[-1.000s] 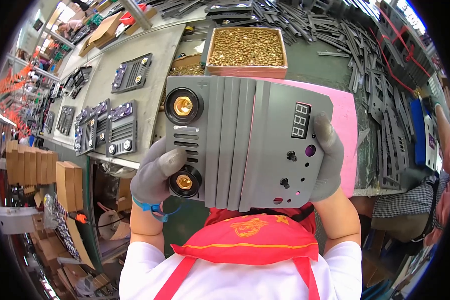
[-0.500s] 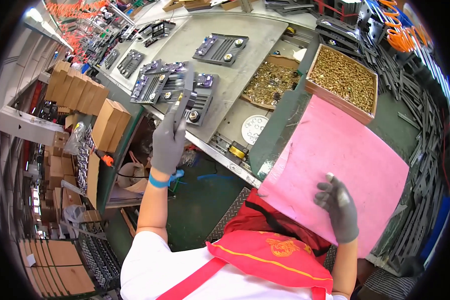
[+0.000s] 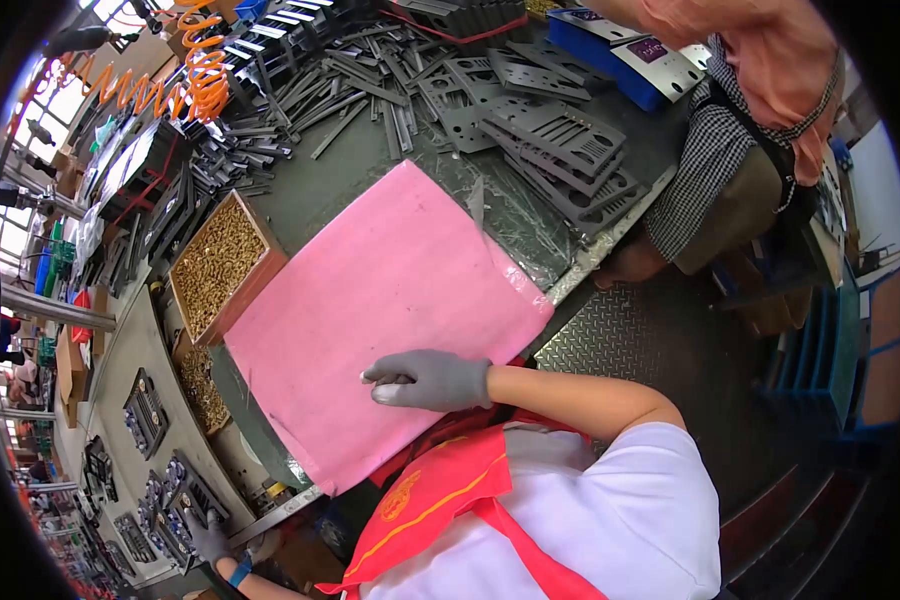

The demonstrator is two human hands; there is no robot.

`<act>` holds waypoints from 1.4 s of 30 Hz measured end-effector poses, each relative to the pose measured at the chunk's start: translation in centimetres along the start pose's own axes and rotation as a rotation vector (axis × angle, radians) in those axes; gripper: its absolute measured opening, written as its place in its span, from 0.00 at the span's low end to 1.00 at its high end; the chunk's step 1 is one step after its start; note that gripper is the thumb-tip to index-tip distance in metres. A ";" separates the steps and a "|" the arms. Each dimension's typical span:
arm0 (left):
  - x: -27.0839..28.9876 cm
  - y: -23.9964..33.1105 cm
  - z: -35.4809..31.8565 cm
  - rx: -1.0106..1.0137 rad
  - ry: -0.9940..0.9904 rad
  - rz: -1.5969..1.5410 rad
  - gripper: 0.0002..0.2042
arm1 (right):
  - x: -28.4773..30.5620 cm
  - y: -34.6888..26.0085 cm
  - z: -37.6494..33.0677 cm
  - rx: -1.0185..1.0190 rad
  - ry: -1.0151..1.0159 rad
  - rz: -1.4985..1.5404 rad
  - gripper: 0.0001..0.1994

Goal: Assembling components into metal enclosures at a factory workbench, including installing connectors and sorting parts.

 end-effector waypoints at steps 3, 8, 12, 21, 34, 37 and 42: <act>1.7 0.2 -0.3 -0.052 0.041 0.028 0.29 | 0.6 0.6 -1.6 -0.005 0.048 0.033 0.27; 5.5 9.0 -8.1 -0.106 0.269 0.100 0.26 | -0.3 -0.8 -1.9 0.080 -0.019 -0.136 0.25; 3.9 13.1 -18.8 -0.051 0.342 -0.526 0.23 | -1.4 -0.8 -1.6 0.128 -0.251 -0.271 0.21; 2.5 6.6 -43.9 0.479 0.702 -0.373 0.22 | -4.2 -0.8 1.2 -0.001 -0.429 -0.205 0.20; -8.5 -3.1 -58.6 0.792 1.064 -1.013 0.16 | -33.1 -5.0 2.0 0.499 -1.195 -0.773 0.15; -9.1 -2.1 -50.9 0.460 1.072 -1.241 0.16 | -35.9 1.6 1.9 0.182 -1.454 -0.544 0.15; -11.4 4.4 -38.7 0.191 0.619 -1.404 0.12 | -25.5 14.3 11.7 -0.391 -0.189 -0.230 0.22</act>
Point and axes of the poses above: each hand's wrist, its own z-axis towards the middle knuckle, its own x-axis out of the back of the hand, y = z × x, the point moved 7 cm from there along z, towards the middle knuckle, and after that the axes turned 11 degrees about -y, right-handed, at the moved point
